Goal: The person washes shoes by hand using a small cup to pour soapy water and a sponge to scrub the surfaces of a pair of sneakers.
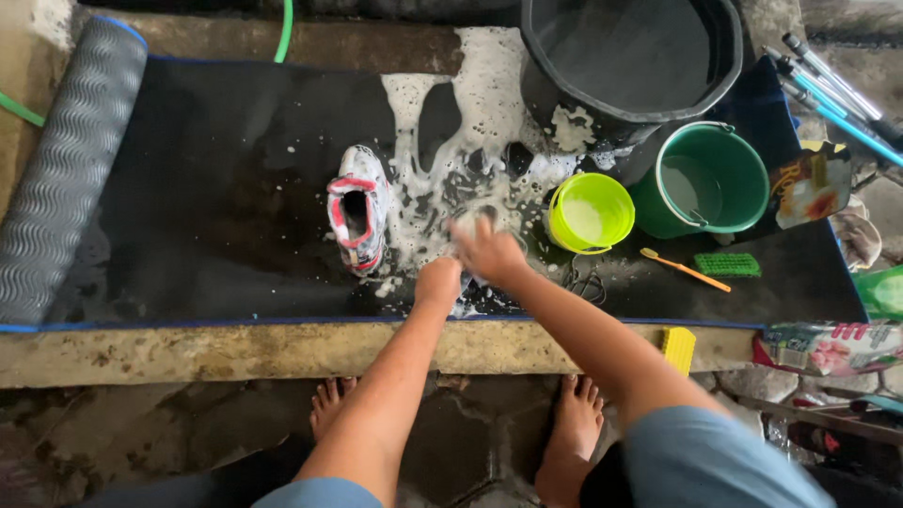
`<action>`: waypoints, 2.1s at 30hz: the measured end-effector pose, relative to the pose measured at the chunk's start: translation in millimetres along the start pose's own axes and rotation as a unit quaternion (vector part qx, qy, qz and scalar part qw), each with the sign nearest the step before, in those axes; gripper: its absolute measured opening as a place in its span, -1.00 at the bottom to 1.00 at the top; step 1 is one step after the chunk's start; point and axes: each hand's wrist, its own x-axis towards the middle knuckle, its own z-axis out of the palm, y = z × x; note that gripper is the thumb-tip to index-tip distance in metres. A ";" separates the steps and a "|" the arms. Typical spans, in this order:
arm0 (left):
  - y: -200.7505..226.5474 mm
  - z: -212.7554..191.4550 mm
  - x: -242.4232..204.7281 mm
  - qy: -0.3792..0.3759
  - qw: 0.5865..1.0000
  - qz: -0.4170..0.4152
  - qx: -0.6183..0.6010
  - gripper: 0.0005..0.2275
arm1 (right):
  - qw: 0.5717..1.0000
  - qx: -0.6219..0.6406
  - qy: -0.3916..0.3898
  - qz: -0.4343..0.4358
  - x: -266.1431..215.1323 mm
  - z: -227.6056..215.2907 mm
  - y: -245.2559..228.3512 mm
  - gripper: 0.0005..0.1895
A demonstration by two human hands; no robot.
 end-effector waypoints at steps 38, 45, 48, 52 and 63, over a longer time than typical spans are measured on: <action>36.3 -55.1 33.9 0.025 0.924 0.263 0.275 -0.74 | 0.960 0.026 -0.209 0.185 -1.7 -77.9 165.5 -0.10; -0.1 -54.0 61.4 0.136 0.939 0.052 0.312 -0.73 | 0.958 0.067 -0.149 0.235 -13.8 16.9 159.6 -0.58; -28.5 -50.9 57.3 0.015 0.989 -0.137 0.053 -0.73 | 0.949 0.128 -0.073 0.277 -1.5 21.7 157.3 -0.62; -39.6 -41.2 35.0 -0.021 0.991 -0.123 0.045 -0.67 | 0.953 0.138 -0.068 0.261 4.4 13.8 154.0 -0.59; -10.6 -9.3 -39.8 0.150 0.972 0.083 0.161 -0.75 | 0.959 0.044 -0.076 0.271 8.9 -74.1 134.1 -0.34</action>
